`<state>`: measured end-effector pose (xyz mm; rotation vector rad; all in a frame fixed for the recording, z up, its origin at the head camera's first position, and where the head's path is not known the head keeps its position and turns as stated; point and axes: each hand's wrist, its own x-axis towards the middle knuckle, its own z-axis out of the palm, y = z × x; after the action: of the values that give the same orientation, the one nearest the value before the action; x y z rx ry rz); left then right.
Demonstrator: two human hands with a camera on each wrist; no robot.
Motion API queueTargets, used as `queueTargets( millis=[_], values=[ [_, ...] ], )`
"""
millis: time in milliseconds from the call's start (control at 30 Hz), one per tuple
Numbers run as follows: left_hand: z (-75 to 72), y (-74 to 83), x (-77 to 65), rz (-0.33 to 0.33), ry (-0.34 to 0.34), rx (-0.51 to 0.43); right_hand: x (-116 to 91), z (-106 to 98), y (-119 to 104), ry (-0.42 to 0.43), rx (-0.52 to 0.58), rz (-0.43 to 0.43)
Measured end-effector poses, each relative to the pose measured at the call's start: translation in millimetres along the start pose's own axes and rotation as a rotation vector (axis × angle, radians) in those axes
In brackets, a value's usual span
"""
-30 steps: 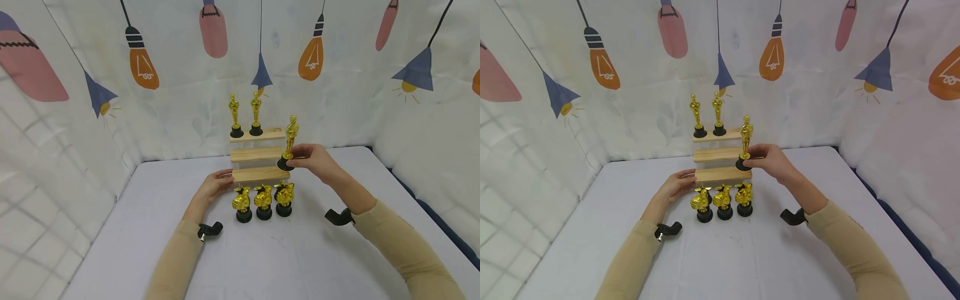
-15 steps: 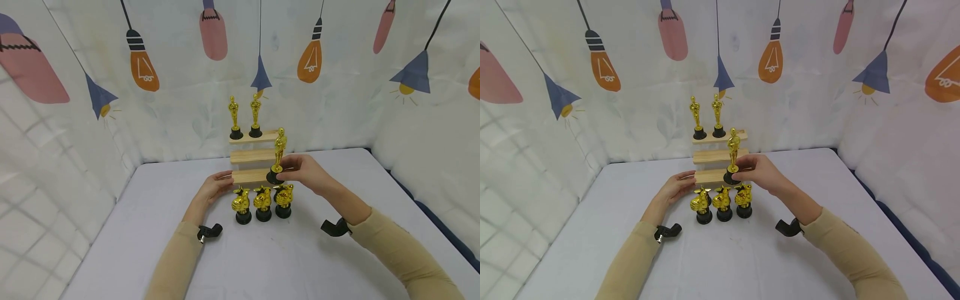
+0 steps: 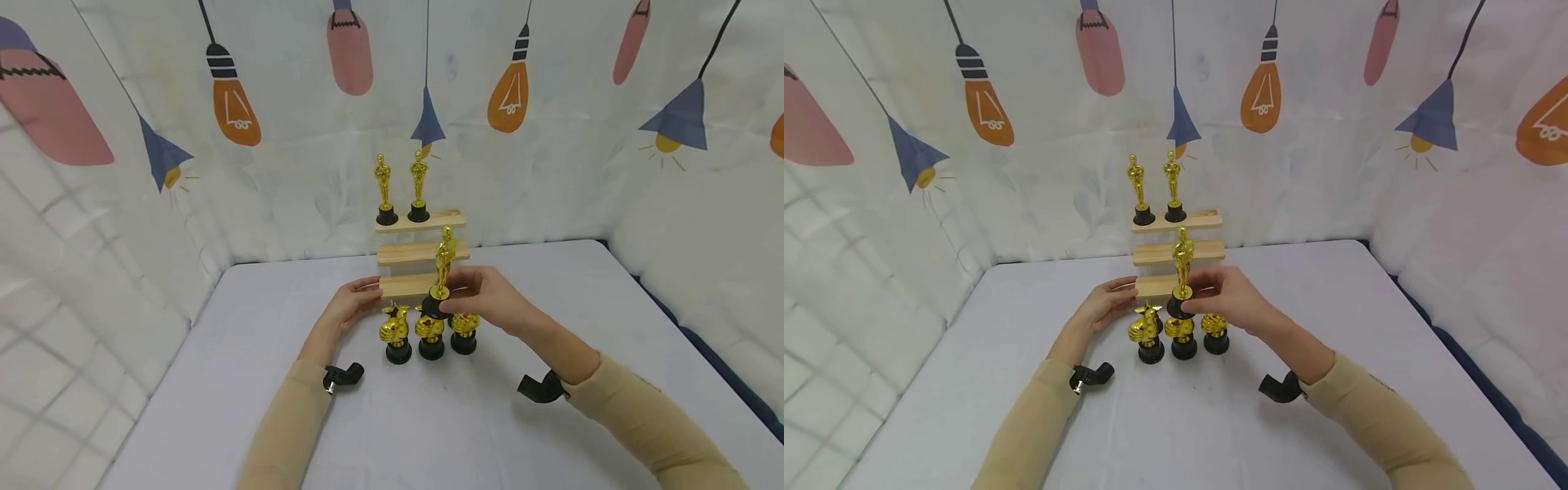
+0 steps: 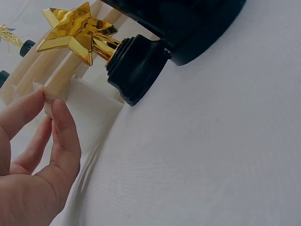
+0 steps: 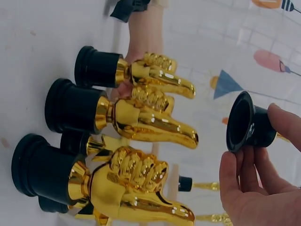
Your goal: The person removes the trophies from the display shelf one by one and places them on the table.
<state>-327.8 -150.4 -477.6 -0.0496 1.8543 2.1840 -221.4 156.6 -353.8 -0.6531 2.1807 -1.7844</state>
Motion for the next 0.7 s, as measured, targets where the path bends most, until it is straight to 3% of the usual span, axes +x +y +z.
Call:
queueTargets(
  millis=[267, 700],
  values=[
    [1.5, 0.4, 0.6, 0.005, 0.003, 0.012, -3, 12, 3, -0.019, -0.052, 0.006],
    [2.4, 0.8, -1.2, 0.003, 0.016, -0.005, -9, 30, 12, -0.048, -0.005, 0.005]
  ],
)
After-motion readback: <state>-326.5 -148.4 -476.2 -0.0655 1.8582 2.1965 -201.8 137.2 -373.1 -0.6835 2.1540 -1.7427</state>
